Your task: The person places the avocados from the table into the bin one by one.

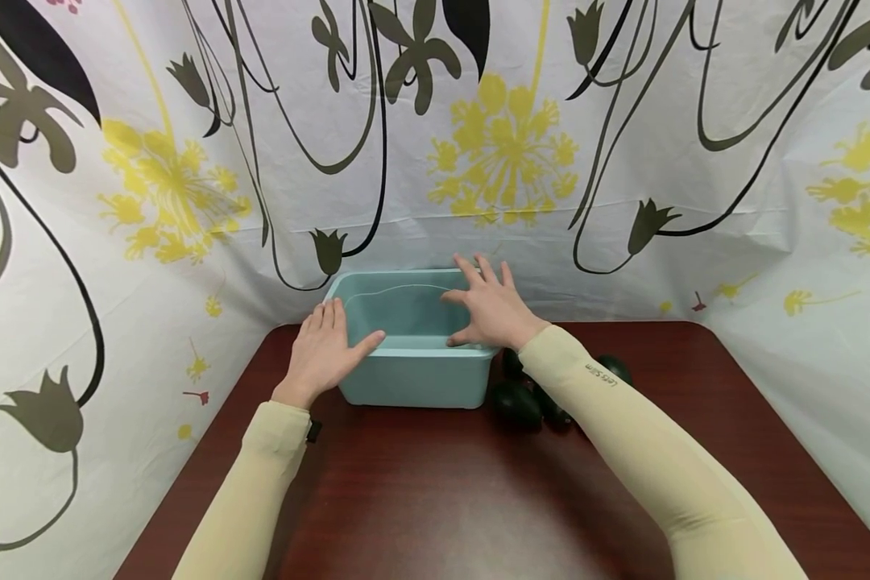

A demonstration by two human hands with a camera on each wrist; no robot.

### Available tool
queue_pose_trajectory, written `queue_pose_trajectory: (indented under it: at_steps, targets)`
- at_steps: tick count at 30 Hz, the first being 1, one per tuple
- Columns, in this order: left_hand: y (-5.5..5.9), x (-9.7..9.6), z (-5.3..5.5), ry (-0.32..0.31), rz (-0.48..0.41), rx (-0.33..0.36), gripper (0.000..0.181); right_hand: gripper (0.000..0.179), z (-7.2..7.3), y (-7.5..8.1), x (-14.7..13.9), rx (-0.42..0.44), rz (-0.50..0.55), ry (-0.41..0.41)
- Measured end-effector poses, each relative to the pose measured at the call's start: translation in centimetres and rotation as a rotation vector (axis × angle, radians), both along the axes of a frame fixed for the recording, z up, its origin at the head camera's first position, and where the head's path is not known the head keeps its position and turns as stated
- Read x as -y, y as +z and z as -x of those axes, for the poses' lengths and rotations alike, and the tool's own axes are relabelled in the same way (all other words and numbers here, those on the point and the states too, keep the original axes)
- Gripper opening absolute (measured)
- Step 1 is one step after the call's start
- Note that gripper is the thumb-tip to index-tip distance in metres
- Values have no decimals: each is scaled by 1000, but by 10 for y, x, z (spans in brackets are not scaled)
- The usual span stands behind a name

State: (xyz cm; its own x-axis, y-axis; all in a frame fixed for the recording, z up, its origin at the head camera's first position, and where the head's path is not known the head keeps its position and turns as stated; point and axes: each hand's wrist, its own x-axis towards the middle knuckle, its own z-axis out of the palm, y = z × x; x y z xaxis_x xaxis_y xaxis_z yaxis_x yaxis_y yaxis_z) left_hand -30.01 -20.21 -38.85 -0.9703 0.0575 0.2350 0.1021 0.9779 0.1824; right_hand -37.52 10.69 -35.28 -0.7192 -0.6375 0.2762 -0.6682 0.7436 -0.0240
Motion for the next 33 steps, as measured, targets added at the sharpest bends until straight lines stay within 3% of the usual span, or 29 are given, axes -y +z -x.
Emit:
queue_pose_trajectory:
  at_steps: [21,33]
  targets:
    - [-1,1,0,-17,-7,10,125,79,-17,15,-26,-83,-17,-15]
    - [1,2,0,-23,-30,10,125,79,-25,19,-45,-155,25,-3]
